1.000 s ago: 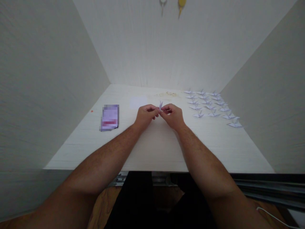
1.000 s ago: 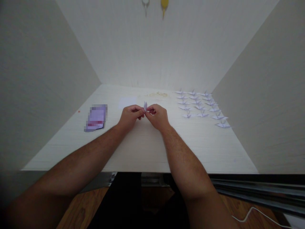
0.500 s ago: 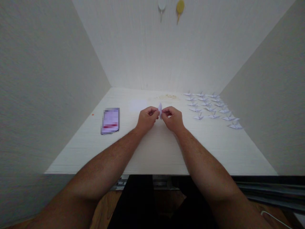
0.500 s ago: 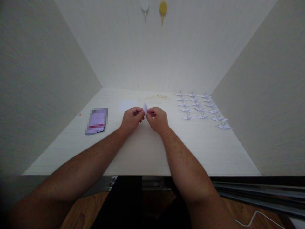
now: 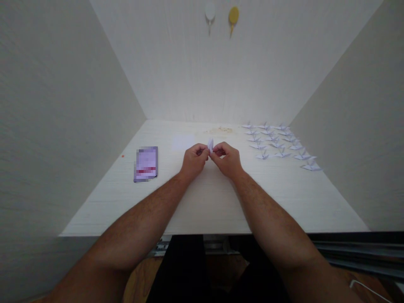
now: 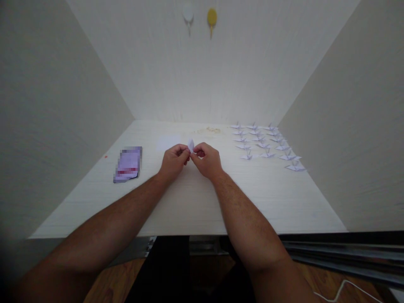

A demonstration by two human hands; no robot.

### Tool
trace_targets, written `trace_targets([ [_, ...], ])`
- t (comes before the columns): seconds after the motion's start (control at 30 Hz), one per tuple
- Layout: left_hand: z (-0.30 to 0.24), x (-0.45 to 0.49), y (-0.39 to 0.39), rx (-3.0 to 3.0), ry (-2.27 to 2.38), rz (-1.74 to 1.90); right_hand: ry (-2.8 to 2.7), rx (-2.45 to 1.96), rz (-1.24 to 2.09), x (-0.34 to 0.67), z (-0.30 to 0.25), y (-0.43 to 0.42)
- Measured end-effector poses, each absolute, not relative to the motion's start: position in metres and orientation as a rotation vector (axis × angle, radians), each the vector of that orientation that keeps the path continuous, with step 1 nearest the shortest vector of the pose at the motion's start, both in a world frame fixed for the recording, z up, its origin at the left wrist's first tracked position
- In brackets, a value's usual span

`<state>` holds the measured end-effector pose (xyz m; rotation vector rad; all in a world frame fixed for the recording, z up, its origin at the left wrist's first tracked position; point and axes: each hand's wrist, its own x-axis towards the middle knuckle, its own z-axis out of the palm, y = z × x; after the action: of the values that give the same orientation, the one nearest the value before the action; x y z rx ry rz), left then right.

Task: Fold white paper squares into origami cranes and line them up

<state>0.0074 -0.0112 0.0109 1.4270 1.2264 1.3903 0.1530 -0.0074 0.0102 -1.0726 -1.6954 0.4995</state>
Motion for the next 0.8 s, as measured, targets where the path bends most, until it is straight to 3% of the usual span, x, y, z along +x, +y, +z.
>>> trace_targets([
  [0.8,0.0110,0.0041,-0.0123,1.676,1.258,1.315,-1.615,-1.149,0.533,0.1497,0.0184,-0.0115],
])
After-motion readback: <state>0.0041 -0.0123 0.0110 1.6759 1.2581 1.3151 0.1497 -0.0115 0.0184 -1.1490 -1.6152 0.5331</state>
